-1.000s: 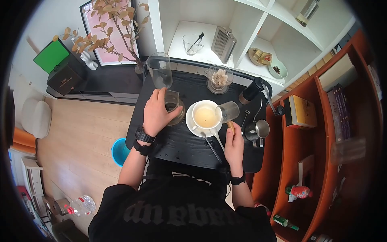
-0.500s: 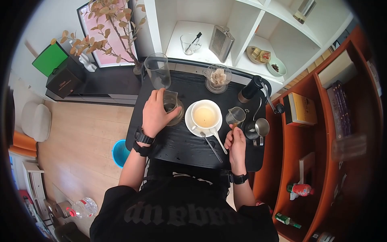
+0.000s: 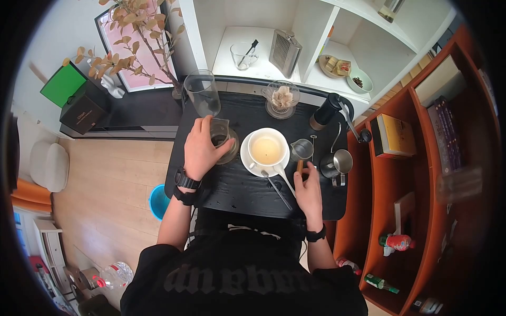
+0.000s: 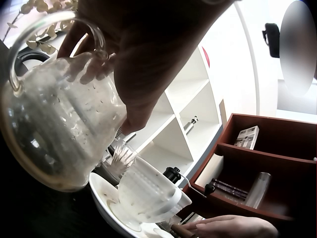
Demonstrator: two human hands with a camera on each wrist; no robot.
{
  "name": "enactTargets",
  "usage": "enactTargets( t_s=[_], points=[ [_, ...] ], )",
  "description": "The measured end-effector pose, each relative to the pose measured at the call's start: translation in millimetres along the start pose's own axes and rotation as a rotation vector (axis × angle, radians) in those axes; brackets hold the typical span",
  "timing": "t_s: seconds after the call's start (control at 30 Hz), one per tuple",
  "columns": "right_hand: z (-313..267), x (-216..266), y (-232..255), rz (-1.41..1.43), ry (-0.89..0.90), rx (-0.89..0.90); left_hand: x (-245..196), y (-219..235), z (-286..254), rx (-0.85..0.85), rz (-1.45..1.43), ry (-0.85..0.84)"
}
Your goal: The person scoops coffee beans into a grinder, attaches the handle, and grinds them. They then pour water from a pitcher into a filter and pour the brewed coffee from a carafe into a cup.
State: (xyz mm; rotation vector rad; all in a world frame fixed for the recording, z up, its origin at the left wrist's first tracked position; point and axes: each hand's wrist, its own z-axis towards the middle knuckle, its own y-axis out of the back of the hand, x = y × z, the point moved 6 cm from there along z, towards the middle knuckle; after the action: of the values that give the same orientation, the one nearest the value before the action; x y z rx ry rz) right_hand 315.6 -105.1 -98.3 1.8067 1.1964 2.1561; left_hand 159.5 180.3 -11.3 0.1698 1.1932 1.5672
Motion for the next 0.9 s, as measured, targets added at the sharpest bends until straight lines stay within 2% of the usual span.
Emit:
enactTargets(
  t_s=[0.13,0.33,0.37,0.43,0.5,0.57,0.67,0.77,0.9],
  points=[
    [-3,59,32,-0.044,0.069,-0.161,0,1,0,-0.004,-0.005,0.002],
    [50,126,42,0.1,0.385,-0.095,-2,5,1,0.088,-0.07,0.024],
    [65,141,43,0.123,0.44,-0.065,-6,11,1,0.053,-0.049,-0.03],
    [105,166,43,0.172,0.415,0.072,-19,28,-1,-0.015,-0.005,-0.139],
    [145,191,41,0.046,0.582,0.027,-37,49,-6,-0.058,-0.038,-0.205],
    [181,197,22,-0.19,0.547,0.139,-50,68,-16,-0.082,-0.093,-0.243],
    [196,191,-14,-0.582,0.548,0.187,-59,94,-33,-0.094,-0.223,-0.234],
    [210,171,-35,-0.678,0.54,0.255,-51,113,-48,-0.131,-0.253,-0.175],
    [220,151,-45,-0.647,0.548,0.253,-27,122,-69,-0.14,-0.311,-0.091]
  ],
)
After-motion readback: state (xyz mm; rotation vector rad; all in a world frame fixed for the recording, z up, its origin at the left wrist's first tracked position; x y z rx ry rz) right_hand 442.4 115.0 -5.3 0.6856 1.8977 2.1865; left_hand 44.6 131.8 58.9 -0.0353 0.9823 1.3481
